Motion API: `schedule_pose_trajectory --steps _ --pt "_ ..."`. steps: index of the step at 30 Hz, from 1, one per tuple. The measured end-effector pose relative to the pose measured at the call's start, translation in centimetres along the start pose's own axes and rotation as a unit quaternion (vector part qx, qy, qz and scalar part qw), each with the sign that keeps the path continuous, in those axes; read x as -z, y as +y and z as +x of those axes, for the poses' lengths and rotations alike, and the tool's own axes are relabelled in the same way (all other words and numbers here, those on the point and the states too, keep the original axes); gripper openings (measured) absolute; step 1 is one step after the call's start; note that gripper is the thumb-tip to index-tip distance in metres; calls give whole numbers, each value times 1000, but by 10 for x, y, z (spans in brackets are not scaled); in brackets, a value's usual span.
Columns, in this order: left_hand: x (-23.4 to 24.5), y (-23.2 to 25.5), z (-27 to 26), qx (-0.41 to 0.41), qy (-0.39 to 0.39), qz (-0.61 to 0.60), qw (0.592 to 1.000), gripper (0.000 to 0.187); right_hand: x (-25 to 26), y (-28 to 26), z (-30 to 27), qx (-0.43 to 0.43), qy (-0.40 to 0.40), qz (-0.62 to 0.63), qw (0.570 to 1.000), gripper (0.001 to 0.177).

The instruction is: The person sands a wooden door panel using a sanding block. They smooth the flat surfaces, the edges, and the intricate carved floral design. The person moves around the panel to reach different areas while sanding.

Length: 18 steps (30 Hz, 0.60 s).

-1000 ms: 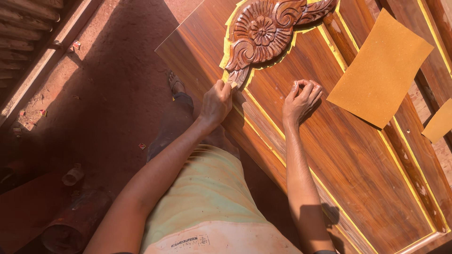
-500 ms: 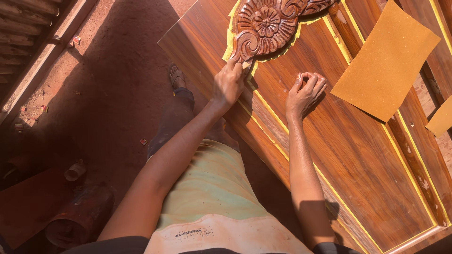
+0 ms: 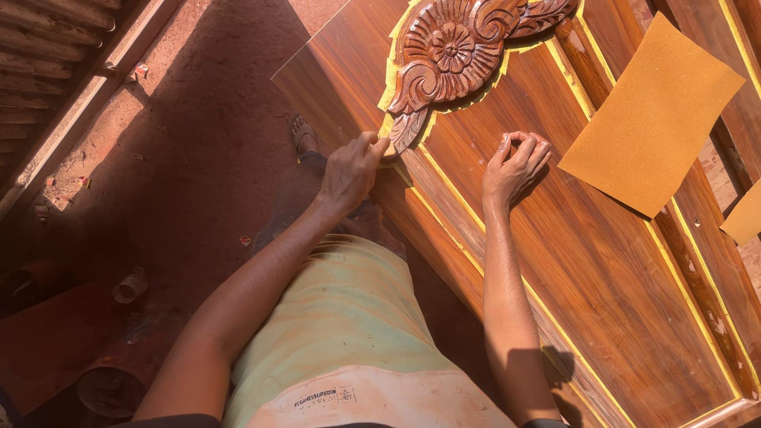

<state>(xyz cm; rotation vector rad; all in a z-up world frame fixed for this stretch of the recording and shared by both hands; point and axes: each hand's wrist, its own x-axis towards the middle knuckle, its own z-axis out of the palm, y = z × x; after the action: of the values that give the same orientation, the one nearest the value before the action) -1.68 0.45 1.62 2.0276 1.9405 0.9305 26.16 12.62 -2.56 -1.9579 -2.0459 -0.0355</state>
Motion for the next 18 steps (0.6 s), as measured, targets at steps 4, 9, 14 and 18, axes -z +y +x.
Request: schedule_pose_trajectory --steps 4,9,14,18 --pt "-9 7 -9 -80 -34 133 987 34 -3 3 0 2 5 1 1000 21" --pt "-23 9 11 -60 -16 84 995 25 -5 4 -1 1 4 -9 1000 20" --pt "-37 15 28 -11 13 34 999 18 -4 6 -3 6 11 -5 1000 19" --pt "-11 1 -1 -39 -70 87 993 20 -5 -1 0 -1 7 -1 1000 21"
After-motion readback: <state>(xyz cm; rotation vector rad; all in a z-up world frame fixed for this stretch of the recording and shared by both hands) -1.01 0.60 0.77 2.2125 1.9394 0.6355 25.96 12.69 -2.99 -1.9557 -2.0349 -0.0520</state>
